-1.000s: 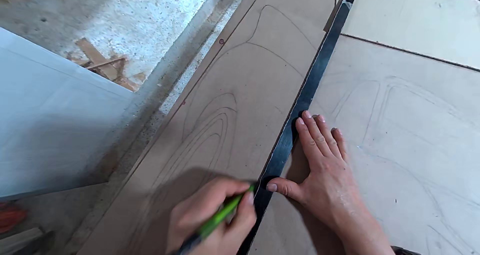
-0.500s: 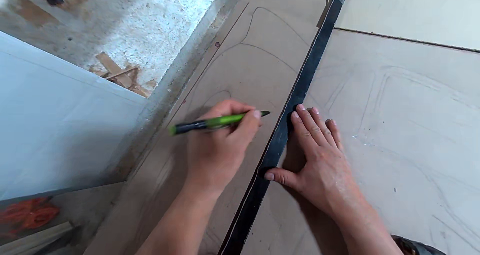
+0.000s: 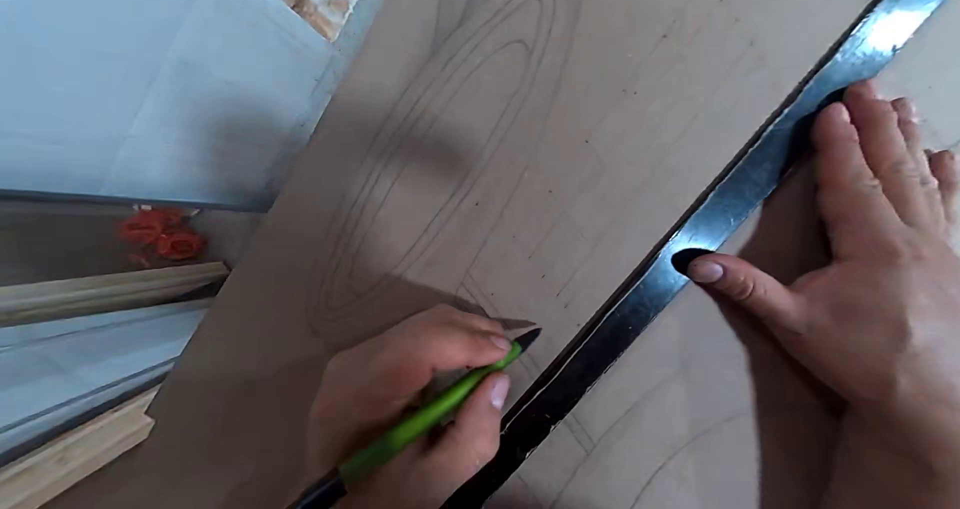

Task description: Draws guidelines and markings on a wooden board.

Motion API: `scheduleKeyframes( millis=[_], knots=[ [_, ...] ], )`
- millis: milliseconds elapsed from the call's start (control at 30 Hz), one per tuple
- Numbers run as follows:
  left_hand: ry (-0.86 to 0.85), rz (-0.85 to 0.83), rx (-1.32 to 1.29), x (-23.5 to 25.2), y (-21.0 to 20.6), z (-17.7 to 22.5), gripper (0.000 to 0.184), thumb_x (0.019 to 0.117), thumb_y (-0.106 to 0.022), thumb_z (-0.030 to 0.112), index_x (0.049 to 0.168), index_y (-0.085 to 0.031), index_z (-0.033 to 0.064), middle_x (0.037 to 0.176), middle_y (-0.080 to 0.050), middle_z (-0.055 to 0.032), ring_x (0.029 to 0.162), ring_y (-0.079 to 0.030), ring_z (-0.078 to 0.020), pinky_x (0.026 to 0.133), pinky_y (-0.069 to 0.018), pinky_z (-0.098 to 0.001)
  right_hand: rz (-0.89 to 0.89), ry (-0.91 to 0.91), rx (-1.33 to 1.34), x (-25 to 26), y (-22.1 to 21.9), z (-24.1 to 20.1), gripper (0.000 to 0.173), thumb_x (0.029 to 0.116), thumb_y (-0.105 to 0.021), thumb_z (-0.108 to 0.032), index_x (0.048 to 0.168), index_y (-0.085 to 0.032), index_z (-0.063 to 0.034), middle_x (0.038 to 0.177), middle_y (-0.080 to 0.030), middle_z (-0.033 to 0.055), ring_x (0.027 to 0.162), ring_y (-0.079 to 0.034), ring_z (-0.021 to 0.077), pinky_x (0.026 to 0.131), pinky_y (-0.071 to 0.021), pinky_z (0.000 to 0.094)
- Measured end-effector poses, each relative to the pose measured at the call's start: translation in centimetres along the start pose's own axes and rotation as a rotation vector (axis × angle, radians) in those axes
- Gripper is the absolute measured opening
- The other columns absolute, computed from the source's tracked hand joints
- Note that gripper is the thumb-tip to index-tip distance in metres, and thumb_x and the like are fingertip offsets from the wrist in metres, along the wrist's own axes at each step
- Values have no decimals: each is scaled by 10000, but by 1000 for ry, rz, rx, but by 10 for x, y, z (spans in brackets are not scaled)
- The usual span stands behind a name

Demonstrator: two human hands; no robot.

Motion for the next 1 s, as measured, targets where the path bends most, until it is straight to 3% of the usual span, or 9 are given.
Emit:
scheduleKeyframes(
  millis=[167, 700, 833, 1000],
  knots=[
    [1, 5, 41, 8, -17, 6, 56, 934, -698, 218, 963, -703, 170, 919, -742, 29, 809, -730, -111, 676, -640, -253, 8, -6, -1, -1, 0, -1, 1240, 750, -510, -937, 1647, -281, -112, 1714, -233, 100, 1588, -188, 304, 1275, -115, 632],
    [-82, 35, 104, 12, -32, 2, 53, 931, -694, 211, 964, -711, 173, 891, -741, 31, 752, -725, -111, 619, -631, -245, 33, -16, -6, -1, 0, 0, 1223, 760, -513, -929, 1644, -293, -112, 1716, -236, 72, 1590, -188, 274, 1271, -112, 632],
    [-106, -47, 120, 11, -27, 1, 101, 967, -670, 232, 1040, -680, 163, 962, -736, 5, 814, -712, -96, 662, -608, -234, 54, -24, -20, -2, -3, -3, 1229, 763, -538, -911, 1640, -291, -85, 1716, -230, 87, 1590, -180, 291, 1267, -108, 651],
    [-130, -155, 113, 17, -28, 3, 132, 973, -641, 155, 1038, -638, 39, 953, -696, -129, 849, -687, -158, 705, -579, -280, 76, -60, -16, 3, -2, -5, 1219, 739, -543, -933, 1635, -331, -133, 1712, -259, 12, 1589, -190, 222, 1277, -125, 618]
  ],
)
Point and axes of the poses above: each hand's wrist, its own x-axis towards the middle knuckle, its own y-axis out of the back of the hand, z = x × y, the point moved 2 cm from there along x, towards the middle knuckle
